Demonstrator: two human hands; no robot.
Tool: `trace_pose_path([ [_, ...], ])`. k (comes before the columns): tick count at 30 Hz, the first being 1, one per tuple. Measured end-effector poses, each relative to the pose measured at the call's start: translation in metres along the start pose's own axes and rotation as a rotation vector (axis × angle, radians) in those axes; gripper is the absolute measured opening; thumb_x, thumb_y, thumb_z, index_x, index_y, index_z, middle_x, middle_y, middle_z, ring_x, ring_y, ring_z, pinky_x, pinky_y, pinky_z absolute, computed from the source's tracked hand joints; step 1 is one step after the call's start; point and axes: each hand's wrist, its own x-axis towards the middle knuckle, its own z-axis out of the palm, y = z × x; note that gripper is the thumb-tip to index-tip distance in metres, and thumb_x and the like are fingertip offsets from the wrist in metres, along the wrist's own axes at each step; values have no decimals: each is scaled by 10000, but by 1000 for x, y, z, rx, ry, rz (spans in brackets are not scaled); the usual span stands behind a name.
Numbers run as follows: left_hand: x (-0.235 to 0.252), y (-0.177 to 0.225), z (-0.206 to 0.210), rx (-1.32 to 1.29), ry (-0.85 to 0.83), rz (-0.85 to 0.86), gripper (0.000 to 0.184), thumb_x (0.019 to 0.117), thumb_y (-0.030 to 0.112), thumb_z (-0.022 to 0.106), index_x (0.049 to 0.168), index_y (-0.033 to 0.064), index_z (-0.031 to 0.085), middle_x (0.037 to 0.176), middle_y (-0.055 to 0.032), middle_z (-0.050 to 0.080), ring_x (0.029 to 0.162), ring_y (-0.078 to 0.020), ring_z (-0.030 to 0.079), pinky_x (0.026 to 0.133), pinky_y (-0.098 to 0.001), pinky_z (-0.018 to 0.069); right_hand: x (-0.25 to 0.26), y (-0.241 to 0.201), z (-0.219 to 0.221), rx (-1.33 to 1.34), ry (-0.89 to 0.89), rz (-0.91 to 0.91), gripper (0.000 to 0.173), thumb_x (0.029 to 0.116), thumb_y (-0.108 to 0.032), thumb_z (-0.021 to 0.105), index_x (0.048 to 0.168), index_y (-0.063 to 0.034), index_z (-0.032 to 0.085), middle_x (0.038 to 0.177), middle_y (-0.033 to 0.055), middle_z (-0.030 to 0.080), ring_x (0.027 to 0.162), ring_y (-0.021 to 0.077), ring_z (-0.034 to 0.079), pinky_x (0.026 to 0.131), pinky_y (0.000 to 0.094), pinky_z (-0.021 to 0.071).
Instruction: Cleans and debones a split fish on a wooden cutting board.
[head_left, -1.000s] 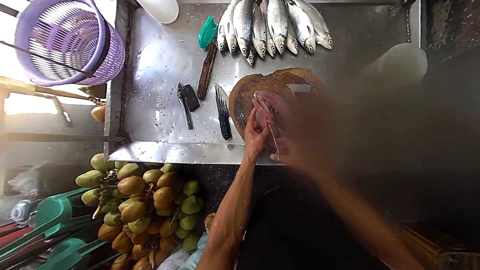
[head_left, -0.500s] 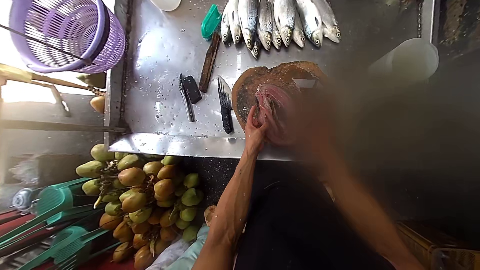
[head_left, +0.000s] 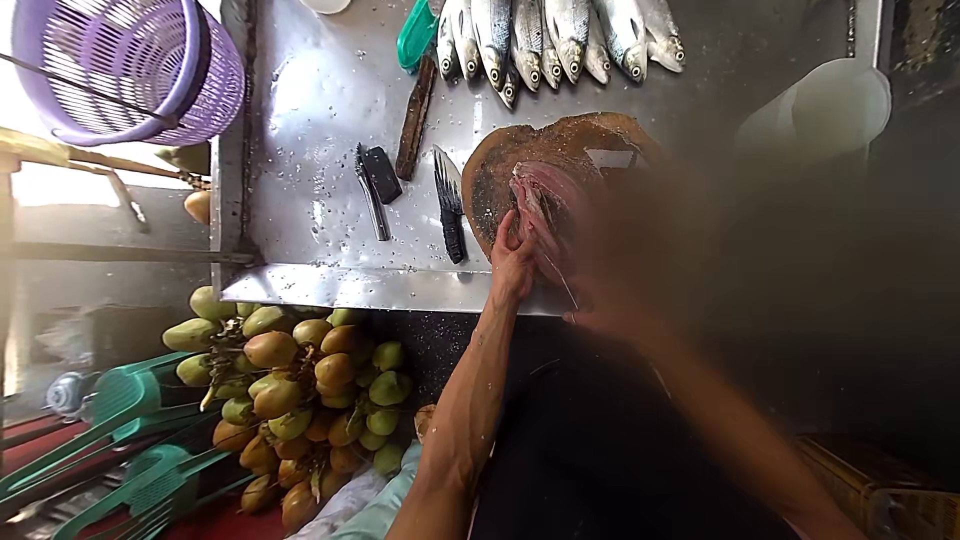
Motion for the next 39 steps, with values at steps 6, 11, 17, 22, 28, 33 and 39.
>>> trace_pose_path([
  [6, -1, -2, 5, -98, 68, -73, 628, 1007, -25, 469, 1555, 247, 331, 1262, -121, 622, 997, -214, 672, 839, -415, 580, 0, 8, 3, -128, 27, -55, 626, 906, -532, 637, 1369, -111, 630, 1038, 84, 734, 928, 248, 682, 891, 516, 505],
  [11, -3, -3, 5, -20, 42, -38, 655, 997, -19, 513, 1558, 277, 348, 1234, -109, 637, 970, -193, 667, 822, -400, 576, 5, 4, 0, 2, 50, -143, 467, 970, -368, 639, 1305, -42, 648, 1020, 133, 722, 920, 254, 685, 895, 477, 530],
  [17, 1, -7, 3, -83, 57, -54, 608, 1005, -13, 451, 1546, 251, 362, 1361, -114, 592, 1111, -230, 644, 892, -451, 565, -7, -1, 1, 279, 276, -80, 576, 906, -426, 727, 1318, -37, 624, 916, 43, 696, 788, 106, 650, 761, 311, 574],
  [22, 3, -11, 2, -81, 7, -32, 597, 1017, -5, 401, 1553, 250, 348, 1416, -114, 552, 1164, -241, 622, 928, -475, 552, 12, 6, -8, 332, 98, 36, 589, 855, -480, 759, 1226, -37, 643, 881, 48, 689, 767, 135, 648, 763, 376, 565],
  [28, 2, -9, -3, 20, -39, -3, 614, 1027, -2, 427, 1567, 278, 344, 1426, -102, 565, 1159, -232, 637, 926, -473, 558, 40, 7, -18, 367, 31, -17, 496, 901, -298, 784, 1301, -53, 626, 913, 84, 715, 787, 183, 682, 782, 424, 585],
  [33, 2, -10, -7, 9, -17, -9, 611, 1019, -10, 422, 1557, 274, 359, 1420, -95, 571, 1155, -223, 637, 919, -457, 559, 21, -3, -30, 673, 127, -96, 464, 886, -171, 765, 1291, -2, 616, 834, 65, 711, 684, 129, 680, 654, 304, 605],
  [39, 5, -9, -8, 52, -32, -2, 673, 998, -17, 503, 1570, 300, 343, 1351, -112, 613, 1097, -230, 662, 894, -461, 571, 33, 4, -29, 684, -99, 19, 405, 930, -229, 738, 1243, -2, 617, 848, 75, 726, 686, 128, 673, 639, 284, 562],
])
